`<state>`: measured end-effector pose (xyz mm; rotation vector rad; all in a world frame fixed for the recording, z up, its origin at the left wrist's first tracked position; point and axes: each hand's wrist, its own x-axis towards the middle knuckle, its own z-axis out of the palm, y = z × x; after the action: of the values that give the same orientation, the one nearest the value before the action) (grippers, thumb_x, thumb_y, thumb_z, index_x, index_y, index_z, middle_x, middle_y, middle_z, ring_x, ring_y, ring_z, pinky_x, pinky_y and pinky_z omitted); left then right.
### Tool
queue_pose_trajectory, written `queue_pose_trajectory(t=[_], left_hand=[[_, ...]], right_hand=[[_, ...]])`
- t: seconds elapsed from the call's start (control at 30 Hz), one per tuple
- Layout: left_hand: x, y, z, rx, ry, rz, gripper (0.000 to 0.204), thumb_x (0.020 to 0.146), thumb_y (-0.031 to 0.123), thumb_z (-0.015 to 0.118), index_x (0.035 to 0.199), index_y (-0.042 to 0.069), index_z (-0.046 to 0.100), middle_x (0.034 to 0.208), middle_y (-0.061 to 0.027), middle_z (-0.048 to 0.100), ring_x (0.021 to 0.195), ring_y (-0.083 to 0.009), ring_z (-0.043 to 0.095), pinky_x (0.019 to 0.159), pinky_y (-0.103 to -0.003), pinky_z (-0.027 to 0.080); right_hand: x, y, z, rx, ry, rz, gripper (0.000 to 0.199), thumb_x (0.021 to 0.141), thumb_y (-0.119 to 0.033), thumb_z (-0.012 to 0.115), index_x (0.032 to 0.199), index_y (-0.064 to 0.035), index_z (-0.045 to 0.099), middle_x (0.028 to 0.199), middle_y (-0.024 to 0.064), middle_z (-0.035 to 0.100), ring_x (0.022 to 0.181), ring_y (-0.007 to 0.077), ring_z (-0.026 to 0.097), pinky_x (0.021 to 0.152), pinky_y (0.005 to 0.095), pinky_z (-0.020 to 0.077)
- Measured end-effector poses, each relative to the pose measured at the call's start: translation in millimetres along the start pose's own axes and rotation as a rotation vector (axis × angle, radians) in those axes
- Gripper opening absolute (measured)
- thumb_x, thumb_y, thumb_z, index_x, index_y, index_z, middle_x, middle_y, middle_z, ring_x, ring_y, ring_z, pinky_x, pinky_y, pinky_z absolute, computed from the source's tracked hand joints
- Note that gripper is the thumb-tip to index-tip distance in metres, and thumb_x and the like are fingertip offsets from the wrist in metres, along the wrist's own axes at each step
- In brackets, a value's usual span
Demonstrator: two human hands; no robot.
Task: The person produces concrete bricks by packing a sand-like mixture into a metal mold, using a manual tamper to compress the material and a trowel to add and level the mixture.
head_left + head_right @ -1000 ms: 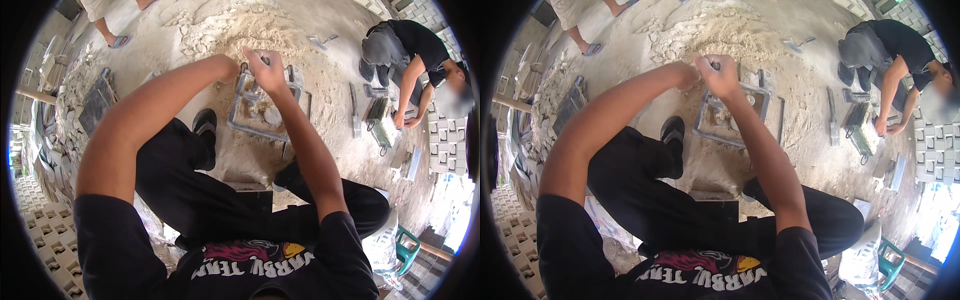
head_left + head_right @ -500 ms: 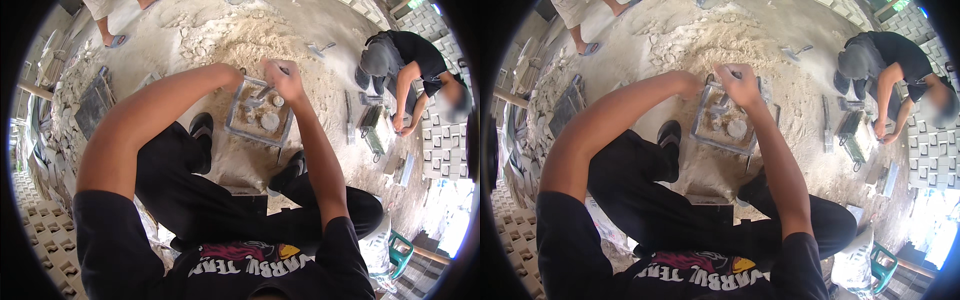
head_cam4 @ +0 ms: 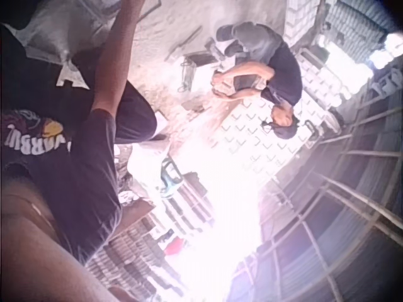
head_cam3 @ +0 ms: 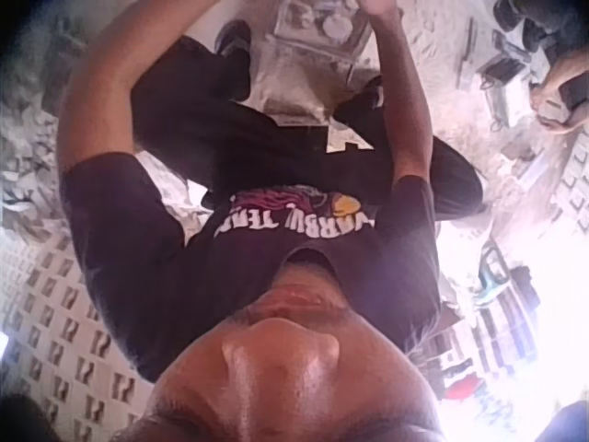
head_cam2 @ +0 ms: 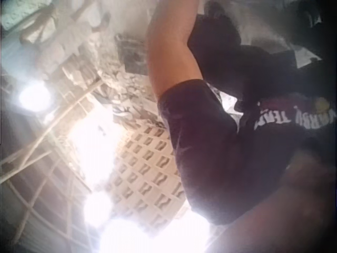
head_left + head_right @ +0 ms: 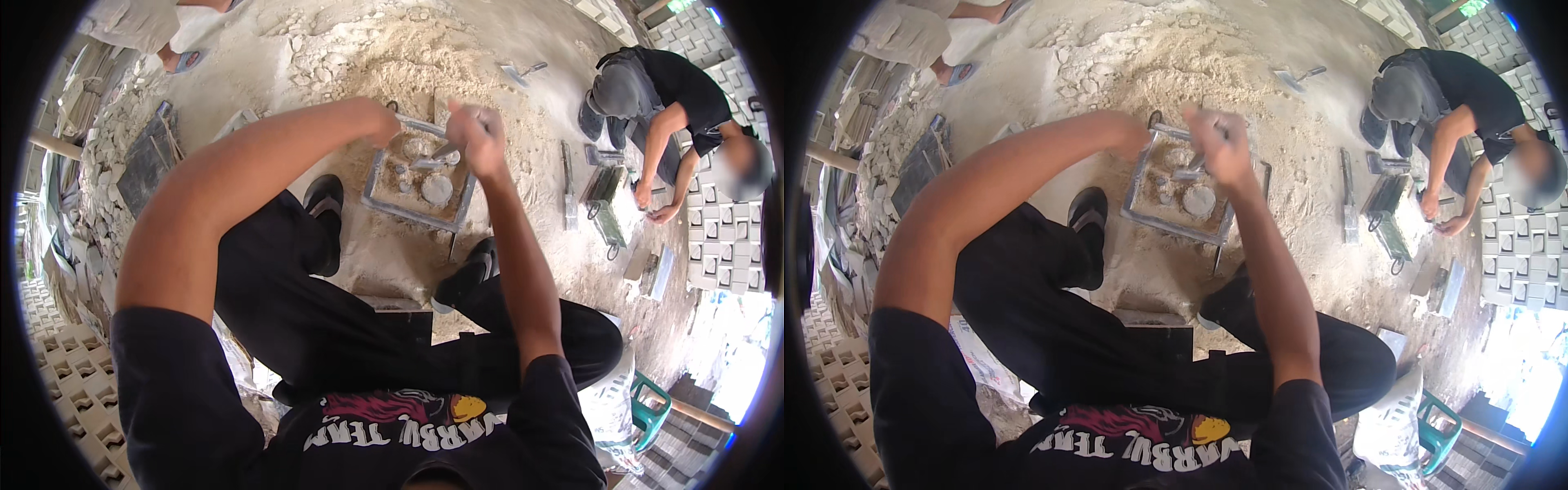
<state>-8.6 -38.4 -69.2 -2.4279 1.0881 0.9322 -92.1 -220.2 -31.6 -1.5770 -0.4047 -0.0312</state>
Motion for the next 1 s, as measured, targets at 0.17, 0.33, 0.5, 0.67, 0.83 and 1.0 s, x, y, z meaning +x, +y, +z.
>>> queue_pose_trajectory(t=[0.17, 0.33, 0.5, 0.67, 0.83, 1.0], left_hand=[[14, -2, 8, -0.031, -0.026, 0.069, 0.024, 0.083, 0.015, 0.057, 0.097, -0.001, 0.068, 0.088, -0.0140, 0.067, 0.076, -0.0291, 0.064, 0.067, -0.043, 0.050], [7, 13, -7, -0.083, -0.009, 0.022, 0.024, 0.082, 0.014, 0.057, 0.102, 0.005, 0.067, 0.090, -0.0139, 0.068, 0.082, -0.0298, 0.065, 0.069, -0.043, 0.050], [5, 3, 1, -0.002, -0.026, 0.007, 0.025, 0.081, 0.012, 0.058, 0.103, 0.005, 0.067, 0.093, -0.0149, 0.068, 0.085, -0.0300, 0.065, 0.071, -0.043, 0.050], [-7, 1, -4, -0.125, 0.012, 0.069, 0.028, 0.081, 0.014, 0.061, 0.105, 0.001, 0.067, 0.098, -0.0164, 0.068, 0.088, -0.0309, 0.065, 0.075, -0.043, 0.051], [-21, 12, -19, -0.139, 0.004, 0.054, 0.034, 0.082, 0.012, 0.058, 0.115, 0.003, 0.062, 0.103, -0.0177, 0.067, 0.091, -0.0318, 0.065, 0.078, -0.043, 0.051], [-20, 10, -18, -0.156, 0.070, 0.074, 0.035, 0.085, 0.013, 0.055, 0.119, 0.005, 0.059, 0.106, -0.0187, 0.066, 0.096, -0.0336, 0.065, 0.082, -0.045, 0.050]], right_hand=[[-7, 1, 18, -0.074, -0.141, 0.113, 0.042, 0.091, -0.018, 0.061, 0.052, -0.0096, 0.051, 0.050, -0.0062, 0.045, 0.047, 0.0031, 0.034, 0.044, 0.0259, 0.0249], [-17, 1, 11, 0.102, -0.070, 0.133, 0.040, 0.091, -0.015, 0.060, 0.053, -0.0042, 0.053, 0.049, -0.0038, 0.045, 0.049, 0.0042, 0.036, 0.047, 0.0249, 0.0276], [-20, 4, 29, 0.079, 0.002, 0.026, 0.043, 0.093, -0.017, 0.057, 0.053, -0.0059, 0.049, 0.051, -0.0019, 0.044, 0.046, 0.0068, 0.036, 0.044, 0.0256, 0.0356], [-13, -6, 51, 0.117, 0.085, 0.143, 0.039, 0.091, -0.017, 0.061, 0.056, -0.0020, 0.054, 0.052, -0.0026, 0.047, 0.052, 0.0045, 0.039, 0.048, 0.0248, 0.0295], [-11, 5, 43, -0.074, 0.042, 0.067, 0.037, 0.092, -0.020, 0.061, 0.062, 0.0003, 0.060, 0.055, -0.0005, 0.053, 0.054, 0.0053, 0.045, 0.051, 0.0249, 0.0350], [-7, -2, 32, 0.036, 0.245, 0.046, 0.033, 0.091, -0.019, 0.061, 0.065, 0.0009, 0.063, 0.054, -0.0010, 0.054, 0.054, 0.0049, 0.044, 0.051, 0.0260, 0.0361]])
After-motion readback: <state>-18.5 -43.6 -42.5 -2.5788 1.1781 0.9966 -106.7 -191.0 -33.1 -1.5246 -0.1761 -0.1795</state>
